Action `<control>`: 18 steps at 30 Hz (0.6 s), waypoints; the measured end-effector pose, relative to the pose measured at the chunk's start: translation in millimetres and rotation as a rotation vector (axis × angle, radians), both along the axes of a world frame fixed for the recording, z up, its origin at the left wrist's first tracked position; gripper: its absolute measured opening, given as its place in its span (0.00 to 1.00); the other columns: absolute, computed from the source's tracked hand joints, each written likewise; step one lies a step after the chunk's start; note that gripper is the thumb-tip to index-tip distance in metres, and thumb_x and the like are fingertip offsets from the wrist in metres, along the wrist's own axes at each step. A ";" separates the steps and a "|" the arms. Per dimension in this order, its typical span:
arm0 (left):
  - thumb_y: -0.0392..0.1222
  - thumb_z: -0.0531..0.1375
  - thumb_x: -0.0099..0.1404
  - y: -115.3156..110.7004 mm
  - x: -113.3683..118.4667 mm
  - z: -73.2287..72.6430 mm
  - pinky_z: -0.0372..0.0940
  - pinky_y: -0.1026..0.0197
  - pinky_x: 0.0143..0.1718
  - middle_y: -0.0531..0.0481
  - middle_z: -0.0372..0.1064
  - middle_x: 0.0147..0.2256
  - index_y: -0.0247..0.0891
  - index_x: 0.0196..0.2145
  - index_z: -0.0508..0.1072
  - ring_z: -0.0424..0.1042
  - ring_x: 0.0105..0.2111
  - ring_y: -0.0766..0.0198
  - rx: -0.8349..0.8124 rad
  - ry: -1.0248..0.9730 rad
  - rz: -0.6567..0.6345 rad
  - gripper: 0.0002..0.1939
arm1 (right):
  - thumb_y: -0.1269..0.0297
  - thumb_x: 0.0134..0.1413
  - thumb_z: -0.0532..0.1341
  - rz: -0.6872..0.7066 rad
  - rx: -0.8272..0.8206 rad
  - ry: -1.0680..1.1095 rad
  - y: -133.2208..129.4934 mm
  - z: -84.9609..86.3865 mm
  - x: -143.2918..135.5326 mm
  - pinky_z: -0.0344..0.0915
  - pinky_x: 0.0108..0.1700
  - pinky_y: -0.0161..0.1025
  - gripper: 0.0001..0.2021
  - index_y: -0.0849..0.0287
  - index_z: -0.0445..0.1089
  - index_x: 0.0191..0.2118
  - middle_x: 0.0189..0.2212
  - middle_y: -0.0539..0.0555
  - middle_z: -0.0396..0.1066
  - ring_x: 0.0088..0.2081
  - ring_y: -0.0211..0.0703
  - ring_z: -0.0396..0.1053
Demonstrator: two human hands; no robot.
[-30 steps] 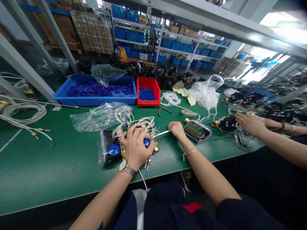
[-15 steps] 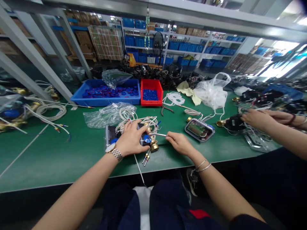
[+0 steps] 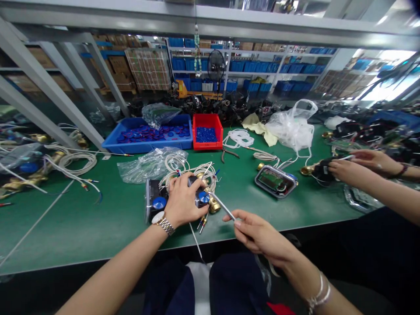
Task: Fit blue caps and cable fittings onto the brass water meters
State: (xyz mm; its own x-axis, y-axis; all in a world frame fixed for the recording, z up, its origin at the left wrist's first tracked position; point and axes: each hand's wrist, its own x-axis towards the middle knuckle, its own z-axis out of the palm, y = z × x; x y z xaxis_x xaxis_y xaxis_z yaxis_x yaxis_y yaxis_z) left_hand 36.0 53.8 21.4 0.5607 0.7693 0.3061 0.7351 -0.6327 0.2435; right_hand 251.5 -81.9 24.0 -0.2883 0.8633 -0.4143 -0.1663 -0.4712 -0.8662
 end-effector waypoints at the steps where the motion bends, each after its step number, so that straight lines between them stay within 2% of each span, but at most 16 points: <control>1: 0.53 0.68 0.50 2.0 -0.8 1.9 0.51 0.35 0.61 0.39 0.59 0.58 0.46 0.48 0.71 0.60 0.60 0.40 -0.020 0.010 -0.026 0.28 | 0.54 0.64 0.60 0.058 -0.062 0.111 6.0 4.3 7.2 0.35 0.15 0.28 0.16 0.58 0.65 0.51 0.20 0.39 0.55 0.14 0.26 0.38; 4: 0.53 0.69 0.50 7.0 -3.6 6.1 0.50 0.35 0.63 0.40 0.60 0.59 0.47 0.49 0.71 0.59 0.62 0.41 -0.071 0.027 -0.091 0.28 | 0.56 0.63 0.62 0.169 -0.105 0.339 18.8 4.0 21.5 0.40 0.12 0.25 0.16 0.58 0.65 0.51 0.17 0.38 0.56 0.11 0.25 0.40; 7: 0.51 0.69 0.51 7.7 -7.1 6.5 0.48 0.35 0.66 0.41 0.59 0.61 0.48 0.49 0.71 0.54 0.66 0.42 -0.105 0.037 -0.128 0.27 | 0.53 0.61 0.64 0.206 -0.010 0.453 19.0 -18.7 22.2 0.48 0.12 0.25 0.16 0.59 0.66 0.47 0.15 0.40 0.62 0.09 0.26 0.46; 10: 0.52 0.70 0.50 6.2 -12.1 9.5 0.46 0.33 0.67 0.42 0.53 0.66 0.49 0.49 0.71 0.49 0.68 0.39 -0.149 0.064 -0.134 0.28 | 0.49 0.59 0.65 0.174 0.066 0.420 13.7 -44.4 24.9 0.45 0.12 0.25 0.18 0.60 0.66 0.39 0.15 0.44 0.64 0.09 0.27 0.47; 12: 0.60 0.71 0.49 9.0 -15.3 19.1 0.47 0.29 0.65 0.42 0.47 0.69 0.50 0.51 0.71 0.46 0.69 0.34 -0.206 0.089 -0.171 0.33 | 0.47 0.63 0.60 0.054 0.114 0.234 12.4 -54.7 34.3 0.45 0.13 0.26 0.18 0.59 0.66 0.43 0.15 0.43 0.63 0.11 0.28 0.47; 14: 0.66 0.67 0.53 21.0 -15.2 35.5 0.55 0.31 0.63 0.44 0.49 0.69 0.49 0.50 0.71 0.50 0.68 0.35 -0.252 0.081 -0.205 0.31 | 0.46 0.67 0.55 -0.159 0.218 -0.150 14.3 -62.4 48.9 0.51 0.17 0.27 0.19 0.58 0.67 0.48 0.17 0.44 0.64 0.14 0.31 0.54; 16: 0.61 0.58 0.66 46.8 -8.6 54.2 0.63 0.41 0.59 0.46 0.60 0.63 0.47 0.46 0.72 0.60 0.63 0.46 -0.225 0.019 -0.182 0.19 | 0.48 0.68 0.53 -0.355 0.350 -0.643 18.5 -72.7 64.6 0.62 0.24 0.31 0.19 0.56 0.69 0.50 0.23 0.50 0.72 0.22 0.39 0.68; 18: 0.53 0.51 0.74 87.4 6.3 67.9 0.66 0.50 0.56 0.46 0.70 0.54 0.44 0.45 0.72 0.69 0.54 0.55 -0.122 -0.015 -0.168 0.15 | 0.51 0.69 0.51 -0.436 0.471 -1.067 22.9 -87.3 77.5 0.70 0.31 0.36 0.18 0.55 0.71 0.51 0.33 0.56 0.79 0.32 0.47 0.77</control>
